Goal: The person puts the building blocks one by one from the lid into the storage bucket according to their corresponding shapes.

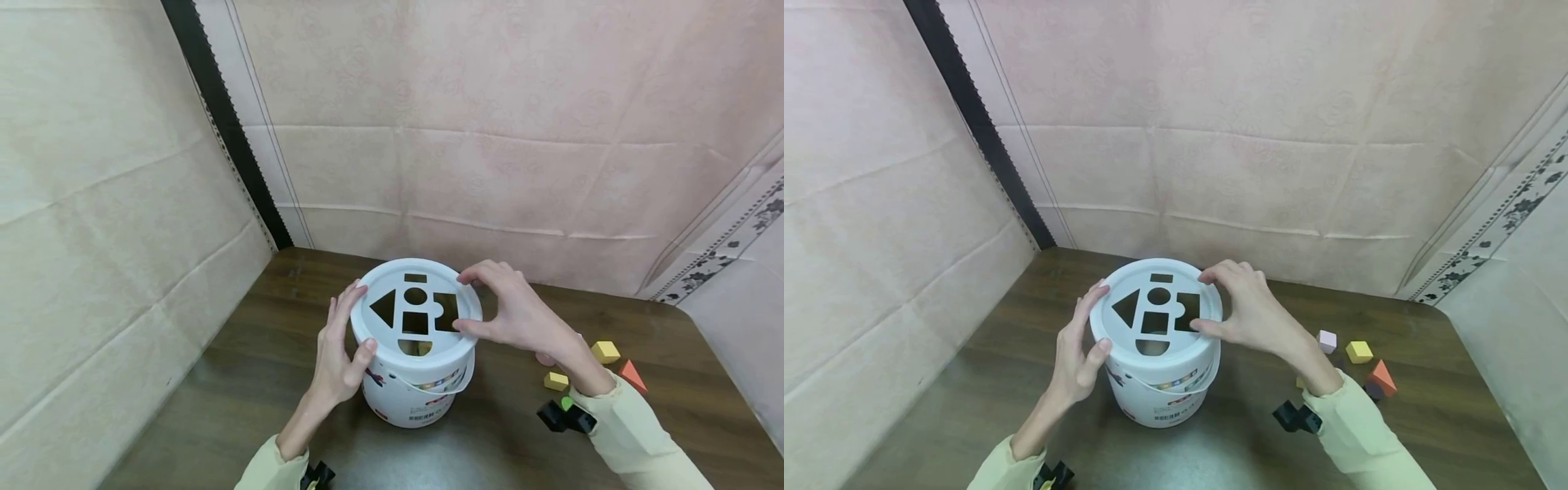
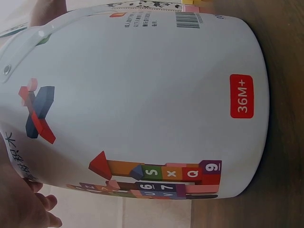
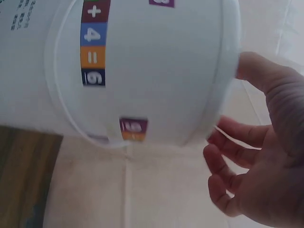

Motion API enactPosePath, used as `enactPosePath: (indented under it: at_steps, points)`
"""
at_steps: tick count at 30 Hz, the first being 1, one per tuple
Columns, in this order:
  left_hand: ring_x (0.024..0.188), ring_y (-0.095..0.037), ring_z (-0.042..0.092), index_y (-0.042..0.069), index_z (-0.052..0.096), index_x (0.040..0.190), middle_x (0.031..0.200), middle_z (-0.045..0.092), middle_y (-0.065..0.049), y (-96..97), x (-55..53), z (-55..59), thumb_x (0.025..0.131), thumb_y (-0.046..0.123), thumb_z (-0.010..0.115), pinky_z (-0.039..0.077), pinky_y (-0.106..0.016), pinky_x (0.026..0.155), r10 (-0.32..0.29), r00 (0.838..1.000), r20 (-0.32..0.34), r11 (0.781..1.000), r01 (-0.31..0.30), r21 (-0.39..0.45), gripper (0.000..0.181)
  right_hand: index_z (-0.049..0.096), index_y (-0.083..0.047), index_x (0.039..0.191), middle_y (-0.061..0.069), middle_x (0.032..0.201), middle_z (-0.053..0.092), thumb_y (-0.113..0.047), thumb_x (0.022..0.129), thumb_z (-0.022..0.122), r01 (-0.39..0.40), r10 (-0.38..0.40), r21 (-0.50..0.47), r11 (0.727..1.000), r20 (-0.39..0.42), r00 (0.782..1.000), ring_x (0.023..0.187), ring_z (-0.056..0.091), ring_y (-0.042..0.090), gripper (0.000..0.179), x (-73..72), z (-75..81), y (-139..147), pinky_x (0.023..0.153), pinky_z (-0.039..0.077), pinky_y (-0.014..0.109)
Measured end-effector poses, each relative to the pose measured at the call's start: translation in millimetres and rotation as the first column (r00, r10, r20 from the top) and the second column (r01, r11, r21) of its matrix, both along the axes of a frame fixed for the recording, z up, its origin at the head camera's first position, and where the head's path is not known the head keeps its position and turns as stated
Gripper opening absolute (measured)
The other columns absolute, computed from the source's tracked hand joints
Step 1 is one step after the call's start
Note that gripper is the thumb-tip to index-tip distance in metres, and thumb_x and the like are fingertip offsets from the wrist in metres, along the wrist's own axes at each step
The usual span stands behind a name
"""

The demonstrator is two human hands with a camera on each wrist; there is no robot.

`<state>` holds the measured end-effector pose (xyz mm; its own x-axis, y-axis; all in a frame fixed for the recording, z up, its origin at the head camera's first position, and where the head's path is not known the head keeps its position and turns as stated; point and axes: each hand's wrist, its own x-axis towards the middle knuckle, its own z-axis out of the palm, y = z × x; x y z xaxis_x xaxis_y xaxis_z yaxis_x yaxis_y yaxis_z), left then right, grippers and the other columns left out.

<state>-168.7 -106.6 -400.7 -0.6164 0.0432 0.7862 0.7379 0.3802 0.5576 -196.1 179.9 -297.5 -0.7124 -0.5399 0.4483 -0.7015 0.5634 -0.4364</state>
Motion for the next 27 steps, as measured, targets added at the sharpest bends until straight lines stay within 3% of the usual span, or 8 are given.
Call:
enactPosePath:
  at_steps: [4,10,16,27]
  points:
    - [0.137,-0.034,0.043,0.000,0.049,0.142,0.145,0.052,-0.016,1.2,-1.1,-1.0,0.094,0.063,0.044,0.015,-0.070,0.109,-0.007,1.000,-0.001,1.000,0.007,0.005,0.080,0.066,-0.007,0.114,-0.001,0.111,0.064,-0.009,0.072,0.088,0.001,-0.008,-0.069,0.998,-0.105,0.994,0.102,0.057,0.022,0.048,2.6,0.2,25,0.091,0.042,0.034]
    - [0.137,-0.034,0.043,0.000,0.049,0.142,0.145,0.052,-0.016,0.6,-0.9,-0.6,0.094,0.063,0.044,0.015,-0.069,0.110,-0.009,1.000,0.000,1.000,0.009,0.013,0.080,0.067,-0.008,0.114,-0.007,0.110,0.065,0.007,0.072,0.082,0.070,-0.084,-0.110,0.992,-0.135,0.987,0.100,0.058,0.006,0.047,12.7,-2.0,74,0.088,0.040,0.016]
    - [0.137,-0.034,0.043,0.000,0.050,0.142,0.146,0.051,-0.016,-1.7,-0.4,-1.8,0.094,0.063,0.044,0.016,-0.068,0.110,0.005,1.000,-0.004,1.000,-0.005,0.015,0.080,0.068,-0.010,0.116,-0.009,0.111,0.065,0.013,0.073,0.080,0.163,-0.174,-0.129,0.978,-0.077,0.982,0.095,0.055,0.001,0.050,27.5,-16.4,117,0.084,0.038,0.012]
    - [0.137,-0.035,0.044,-0.002,0.049,0.142,0.146,0.051,-0.017,0.3,-1.1,-1.4,0.095,0.062,0.044,0.015,-0.068,0.110,-0.008,1.000,-0.011,1.000,0.009,0.020,0.080,0.065,-0.001,0.119,-0.014,0.111,0.063,0.019,0.075,0.073,0.325,-0.318,-0.191,0.926,0.065,0.946,0.097,0.055,-0.001,0.049,46.2,-53.2,186,0.084,0.038,0.010]
